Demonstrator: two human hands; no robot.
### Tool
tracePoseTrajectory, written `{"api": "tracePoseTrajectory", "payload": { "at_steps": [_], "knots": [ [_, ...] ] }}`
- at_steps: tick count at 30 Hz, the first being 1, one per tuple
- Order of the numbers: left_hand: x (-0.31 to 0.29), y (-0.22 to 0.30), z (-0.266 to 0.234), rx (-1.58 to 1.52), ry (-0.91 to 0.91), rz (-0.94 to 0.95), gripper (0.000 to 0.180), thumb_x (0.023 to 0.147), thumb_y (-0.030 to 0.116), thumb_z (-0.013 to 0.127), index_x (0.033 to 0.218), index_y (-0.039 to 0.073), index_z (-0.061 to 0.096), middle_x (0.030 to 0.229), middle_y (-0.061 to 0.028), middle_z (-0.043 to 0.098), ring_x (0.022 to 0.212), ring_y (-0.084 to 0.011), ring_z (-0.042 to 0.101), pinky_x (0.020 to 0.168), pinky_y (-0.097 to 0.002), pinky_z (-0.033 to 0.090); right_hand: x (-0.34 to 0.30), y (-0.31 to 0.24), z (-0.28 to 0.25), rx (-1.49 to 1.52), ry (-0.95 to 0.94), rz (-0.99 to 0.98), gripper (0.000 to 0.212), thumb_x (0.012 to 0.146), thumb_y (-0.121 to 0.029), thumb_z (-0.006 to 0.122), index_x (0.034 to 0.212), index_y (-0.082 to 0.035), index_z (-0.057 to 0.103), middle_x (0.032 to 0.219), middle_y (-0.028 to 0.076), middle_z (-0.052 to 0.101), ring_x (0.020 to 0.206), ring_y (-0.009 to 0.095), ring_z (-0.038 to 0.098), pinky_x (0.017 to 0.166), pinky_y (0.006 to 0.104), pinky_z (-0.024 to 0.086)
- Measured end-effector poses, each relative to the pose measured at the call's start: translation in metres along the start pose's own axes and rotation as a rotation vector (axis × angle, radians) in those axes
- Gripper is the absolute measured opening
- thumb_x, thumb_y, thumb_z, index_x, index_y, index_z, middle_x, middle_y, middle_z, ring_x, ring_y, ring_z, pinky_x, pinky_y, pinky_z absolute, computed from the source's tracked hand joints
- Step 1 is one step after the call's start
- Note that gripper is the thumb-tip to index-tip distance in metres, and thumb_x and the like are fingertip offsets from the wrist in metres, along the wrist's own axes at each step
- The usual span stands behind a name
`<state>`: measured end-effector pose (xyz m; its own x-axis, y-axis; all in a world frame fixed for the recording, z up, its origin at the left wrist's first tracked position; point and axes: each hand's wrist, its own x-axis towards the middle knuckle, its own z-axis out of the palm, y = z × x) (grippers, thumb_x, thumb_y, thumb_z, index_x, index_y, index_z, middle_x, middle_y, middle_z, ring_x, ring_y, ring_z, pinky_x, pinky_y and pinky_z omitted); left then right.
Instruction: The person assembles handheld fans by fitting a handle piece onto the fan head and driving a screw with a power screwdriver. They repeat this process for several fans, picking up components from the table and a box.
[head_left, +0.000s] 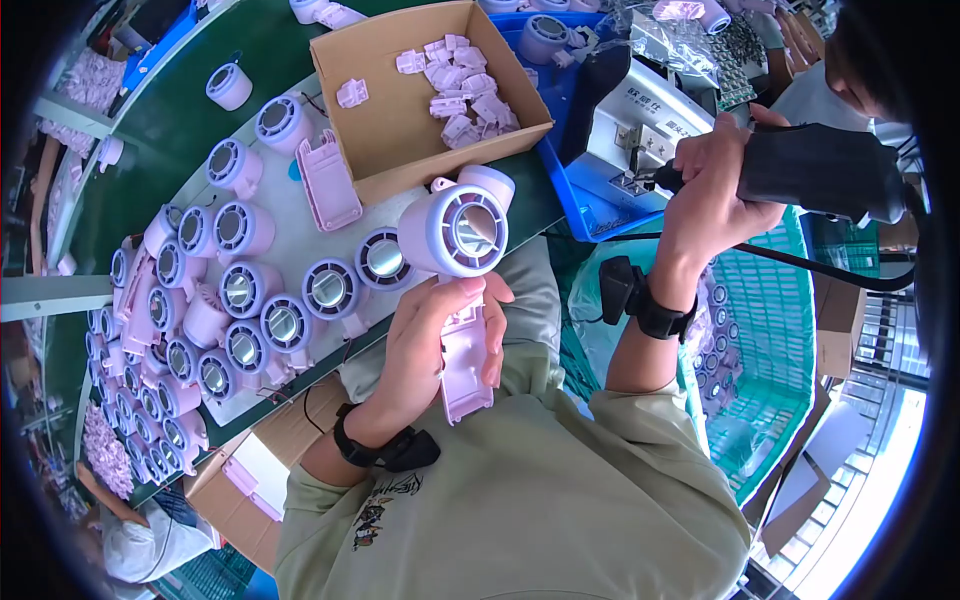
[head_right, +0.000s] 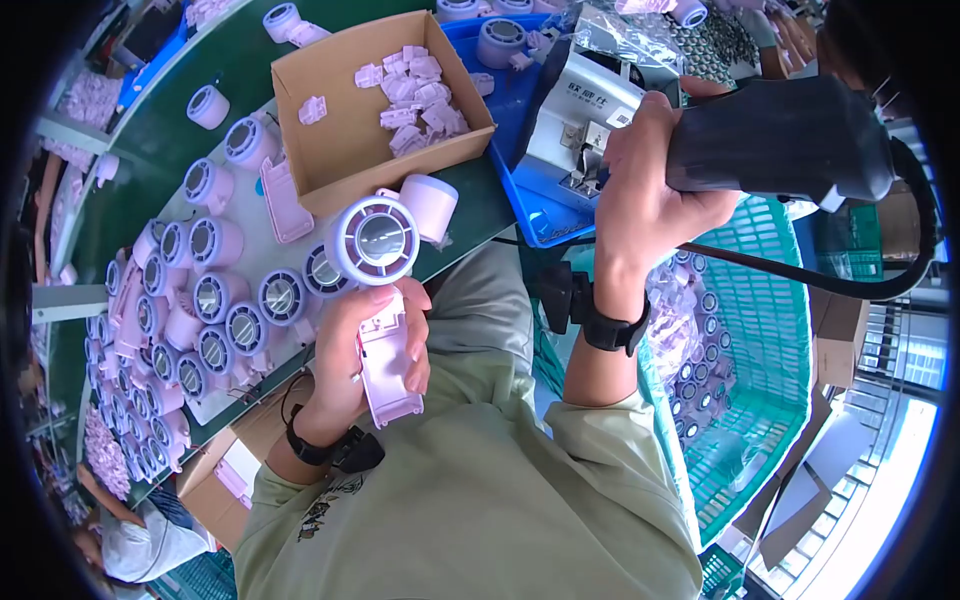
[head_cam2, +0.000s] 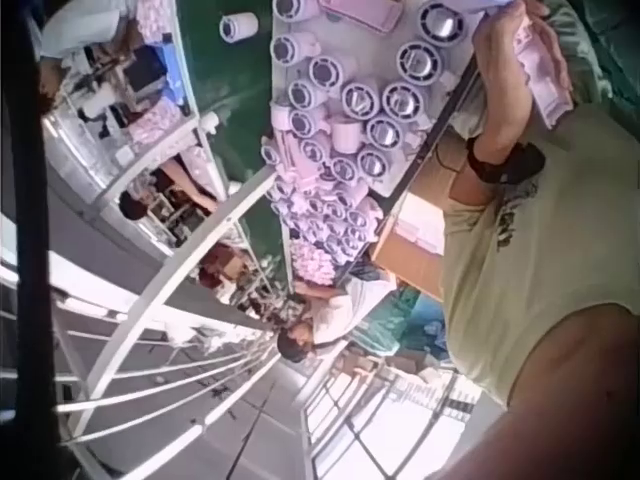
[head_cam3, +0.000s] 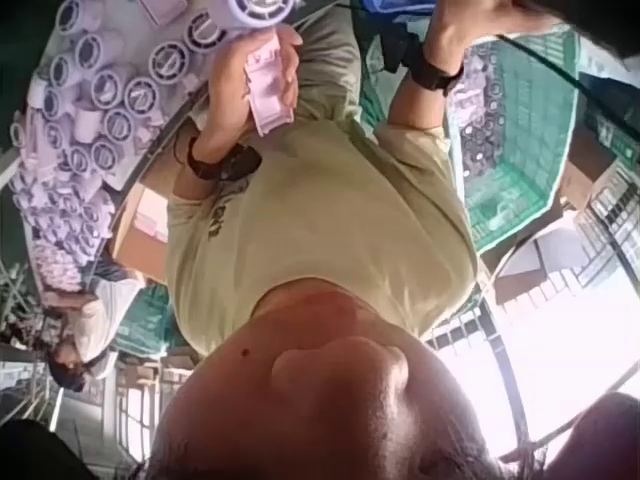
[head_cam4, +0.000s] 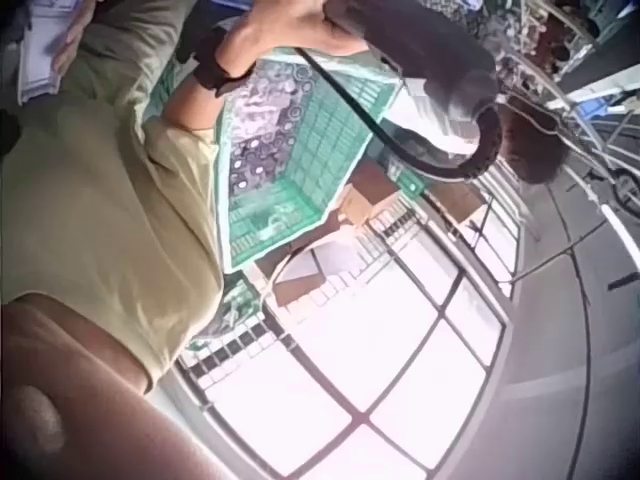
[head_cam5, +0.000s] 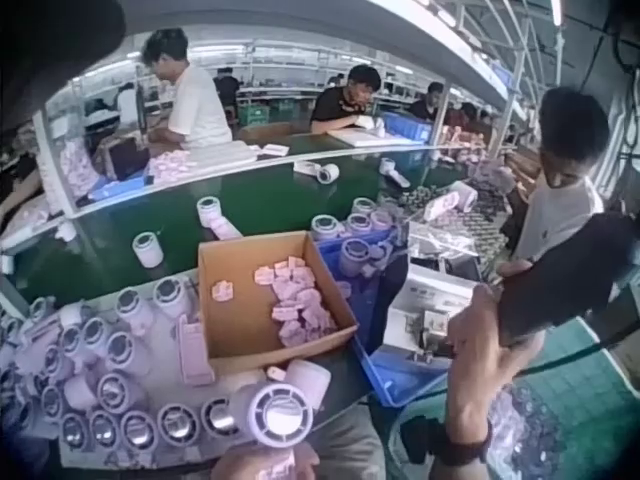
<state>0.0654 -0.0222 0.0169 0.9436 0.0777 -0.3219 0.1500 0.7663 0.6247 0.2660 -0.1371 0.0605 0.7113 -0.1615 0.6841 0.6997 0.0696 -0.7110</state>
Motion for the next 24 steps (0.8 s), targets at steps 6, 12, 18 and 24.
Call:
{"api": "tracePoseTrajectory", "payload": {
  "at_steps": [6,12,18,24],
  "knots": [
    [0.011,-0.006,-0.001,-0.006,0.051,0.018,0.036,0.095,0.03,0.046,0.098,-0.004,0.056,0.065,-0.0088,0.056,0.046,-0.0179,0.055,0.045,-0.0287,0.044,-0.017,-0.045,-0.014,0.372,0.02,0.222,0.017,0.089,-0.003,0.048,0.105,0.003,0.052,0.053,-0.003,0.031,0.04,0.006,0.029,0.041,0.0229,0.028],
    [0.022,-0.01,0.007,0.009,0.054,0.016,0.038,0.095,0.033,0.044,0.098,-0.004,0.055,0.064,-0.0085,0.054,0.043,-0.0188,0.053,0.042,-0.0299,0.044,-0.04,-0.087,0.005,0.923,-0.345,0.28,0.016,0.089,-0.005,0.042,0.105,-0.007,0.045,0.052,-0.003,0.033,0.037,0.005,0.029,0.036,0.0205,0.029],
    [0.016,-0.006,0.009,-0.061,0.052,0.007,0.034,0.095,0.032,0.049,0.096,-0.001,0.06,0.062,-0.0073,0.054,0.044,-0.0175,0.055,0.044,-0.0283,0.043,-0.049,-0.084,0.012,0.893,-0.485,0.282,0.023,0.089,-0.005,0.041,0.112,-0.01,0.043,0.053,-0.003,0.035,0.037,0.005,0.03,0.035,0.0202,0.031],
    [0.014,-0.005,0.013,-0.045,0.067,0.003,0.037,0.094,0.034,0.046,0.094,-0.001,0.058,0.061,-0.0079,0.054,0.044,-0.019,0.054,0.042,-0.0286,0.042,-0.053,-0.082,0.015,0.894,-0.536,0.295,0.024,0.09,-0.005,0.041,0.113,-0.011,0.043,0.053,-0.003,0.036,0.037,0.006,0.03,0.035,0.0202,0.033]
  ]
}}
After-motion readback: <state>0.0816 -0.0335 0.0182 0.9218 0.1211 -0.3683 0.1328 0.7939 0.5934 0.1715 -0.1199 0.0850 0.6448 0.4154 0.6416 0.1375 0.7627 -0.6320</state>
